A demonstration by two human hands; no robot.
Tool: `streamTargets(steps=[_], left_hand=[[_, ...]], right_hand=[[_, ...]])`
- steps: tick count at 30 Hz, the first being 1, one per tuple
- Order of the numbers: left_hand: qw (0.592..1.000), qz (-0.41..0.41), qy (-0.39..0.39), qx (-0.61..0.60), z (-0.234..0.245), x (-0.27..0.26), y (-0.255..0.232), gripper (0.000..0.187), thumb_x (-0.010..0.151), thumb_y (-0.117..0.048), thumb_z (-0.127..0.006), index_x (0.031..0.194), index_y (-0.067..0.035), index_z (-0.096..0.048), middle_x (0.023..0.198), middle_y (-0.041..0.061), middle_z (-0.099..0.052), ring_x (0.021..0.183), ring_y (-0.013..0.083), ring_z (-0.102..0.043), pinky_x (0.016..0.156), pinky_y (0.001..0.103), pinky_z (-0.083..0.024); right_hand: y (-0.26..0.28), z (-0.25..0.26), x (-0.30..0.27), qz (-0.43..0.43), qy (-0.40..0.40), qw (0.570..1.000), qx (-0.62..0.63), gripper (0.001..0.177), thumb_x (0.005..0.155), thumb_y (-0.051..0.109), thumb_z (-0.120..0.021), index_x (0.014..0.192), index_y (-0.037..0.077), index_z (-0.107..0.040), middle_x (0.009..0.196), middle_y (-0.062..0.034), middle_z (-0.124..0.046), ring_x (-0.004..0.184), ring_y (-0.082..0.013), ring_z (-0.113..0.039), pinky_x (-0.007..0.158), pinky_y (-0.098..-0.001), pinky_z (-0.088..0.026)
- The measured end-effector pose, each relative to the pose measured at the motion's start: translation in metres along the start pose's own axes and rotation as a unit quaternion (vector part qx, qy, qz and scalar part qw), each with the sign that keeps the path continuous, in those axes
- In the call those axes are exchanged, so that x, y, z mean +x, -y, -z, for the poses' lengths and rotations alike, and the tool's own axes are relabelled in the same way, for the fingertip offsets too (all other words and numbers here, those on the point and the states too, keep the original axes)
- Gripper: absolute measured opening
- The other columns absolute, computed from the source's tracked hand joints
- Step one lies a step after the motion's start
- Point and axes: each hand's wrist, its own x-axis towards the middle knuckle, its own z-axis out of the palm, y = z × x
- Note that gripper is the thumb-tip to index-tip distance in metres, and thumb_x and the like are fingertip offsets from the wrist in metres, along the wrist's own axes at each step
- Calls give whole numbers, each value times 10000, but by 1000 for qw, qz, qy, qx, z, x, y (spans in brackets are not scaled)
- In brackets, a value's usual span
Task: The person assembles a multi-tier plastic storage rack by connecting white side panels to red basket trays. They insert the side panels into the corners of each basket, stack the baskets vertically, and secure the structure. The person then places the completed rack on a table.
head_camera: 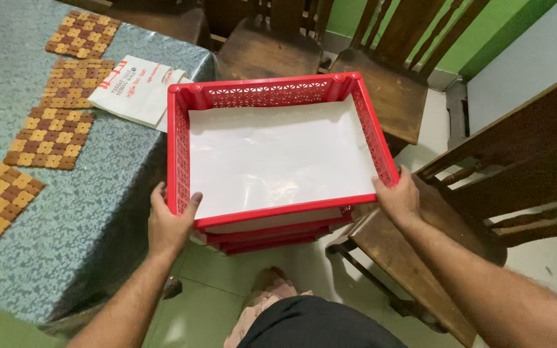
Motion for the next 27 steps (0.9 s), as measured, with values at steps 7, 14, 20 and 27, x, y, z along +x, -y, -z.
streamTargets(steps=[7,14,20,27], left_hand=[[981,4,162,-105,24,-9,10,1168,469,-257,-950,1483,-134,-383,1260,115,-706,1151,232,-682,966,374,-532],[983,45,173,41,-6,-6,59,617,739,-351,-858,1272,-157,-614,1159,103,-758,1099,298,-723,923,413,-574],[984,16,144,106,-18,13,66,511,757,-367,-833,1202,-165,-684,1100,128,-763,1043,349,-721,876,445,-582],[983,28,135,124,-36,73,27,535,688,-384,-882,1151,-160,-733,1070,116,-776,1024,313,-741,884,433,-582]], right_hand=[[-37,-12,5,-226,138,920,290,466,908,448,-730,1130,38,-732,1026,-98,-664,932,-227,-617,795,-392,-477],[-67,-13,-13,-1,167,961,220,645,700,321,-876,1222,65,-596,1089,-57,-693,1042,-216,-655,901,-389,-531],[-68,-9,25,-10,156,987,34,555,785,406,-836,1232,98,-720,1116,-127,-770,1020,-235,-721,908,-406,-545],[-61,14,94,34,128,989,57,452,748,347,-795,1126,101,-783,965,-94,-797,877,-216,-748,809,-373,-555]])
